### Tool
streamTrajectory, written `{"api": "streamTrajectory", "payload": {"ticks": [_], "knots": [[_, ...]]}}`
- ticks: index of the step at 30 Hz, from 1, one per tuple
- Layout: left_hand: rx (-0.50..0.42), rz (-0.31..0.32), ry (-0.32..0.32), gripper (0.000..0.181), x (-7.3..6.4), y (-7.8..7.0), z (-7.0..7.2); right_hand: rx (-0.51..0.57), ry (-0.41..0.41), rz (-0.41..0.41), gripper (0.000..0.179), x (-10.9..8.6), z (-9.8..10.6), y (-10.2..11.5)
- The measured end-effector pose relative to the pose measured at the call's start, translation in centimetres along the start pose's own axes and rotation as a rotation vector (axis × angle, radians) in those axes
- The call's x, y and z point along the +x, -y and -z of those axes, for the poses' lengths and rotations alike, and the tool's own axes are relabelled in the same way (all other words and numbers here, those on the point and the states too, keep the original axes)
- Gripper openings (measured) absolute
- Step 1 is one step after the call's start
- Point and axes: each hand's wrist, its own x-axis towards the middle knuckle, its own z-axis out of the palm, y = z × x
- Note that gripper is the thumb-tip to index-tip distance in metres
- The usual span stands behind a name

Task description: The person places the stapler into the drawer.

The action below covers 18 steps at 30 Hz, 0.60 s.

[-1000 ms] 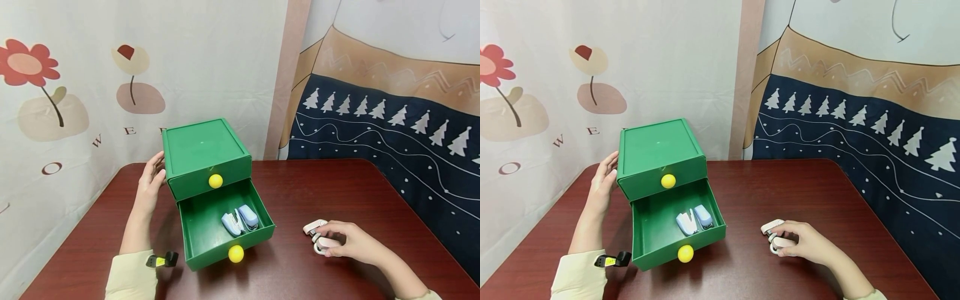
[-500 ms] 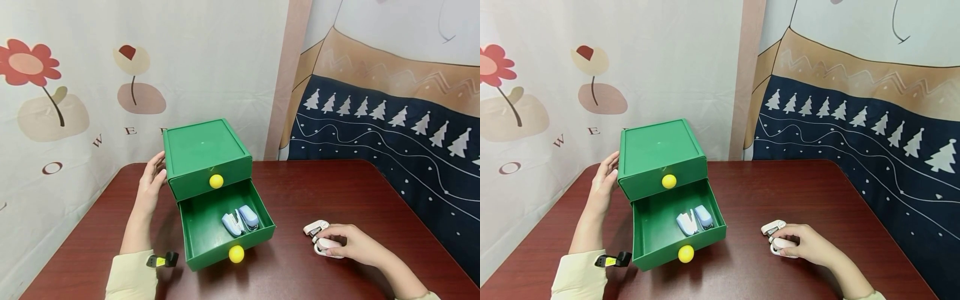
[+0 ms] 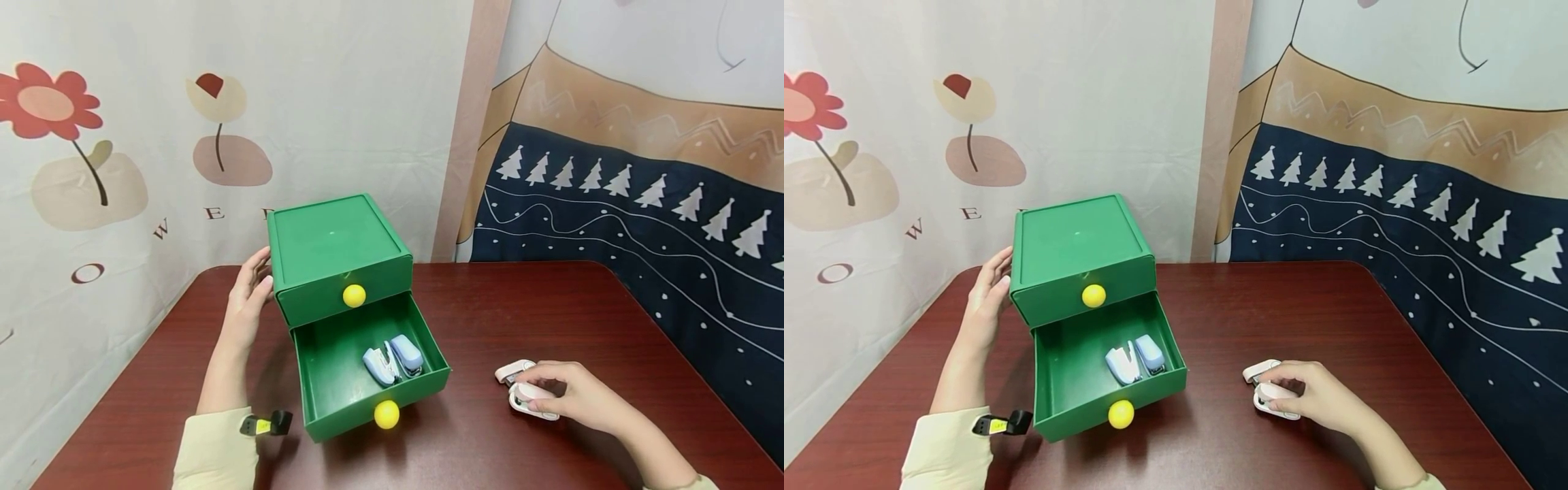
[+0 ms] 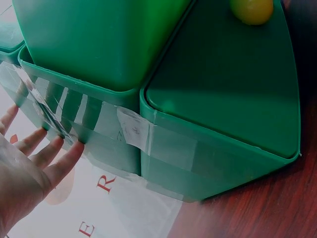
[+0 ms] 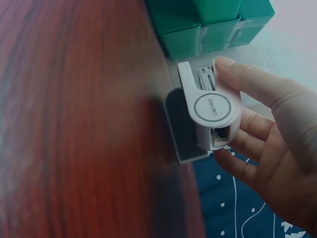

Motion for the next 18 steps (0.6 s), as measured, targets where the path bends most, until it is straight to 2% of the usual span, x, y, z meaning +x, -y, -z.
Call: {"api": "streamTrajectory", "payload": {"ticks": [5, 14, 18], "knots": [[0.018, 0.008, 0.001, 0.048, 0.0, 0.0, 0.0, -0.017, -0.052, -0.011, 0.029, 0.6, 0.0, 1.0], [0.007, 0.015, 0.003, 0.048, 0.1, 0.1, 0.1, -0.120, -0.184, 0.045, 0.035, 2.0, -0.3, 3.0], [-0.002, 0.010, 0.003, 0.048, 0.1, 0.2, 0.0, -0.108, -0.219, 0.051, 0.036, 3.0, -0.4, 4.0]]}}
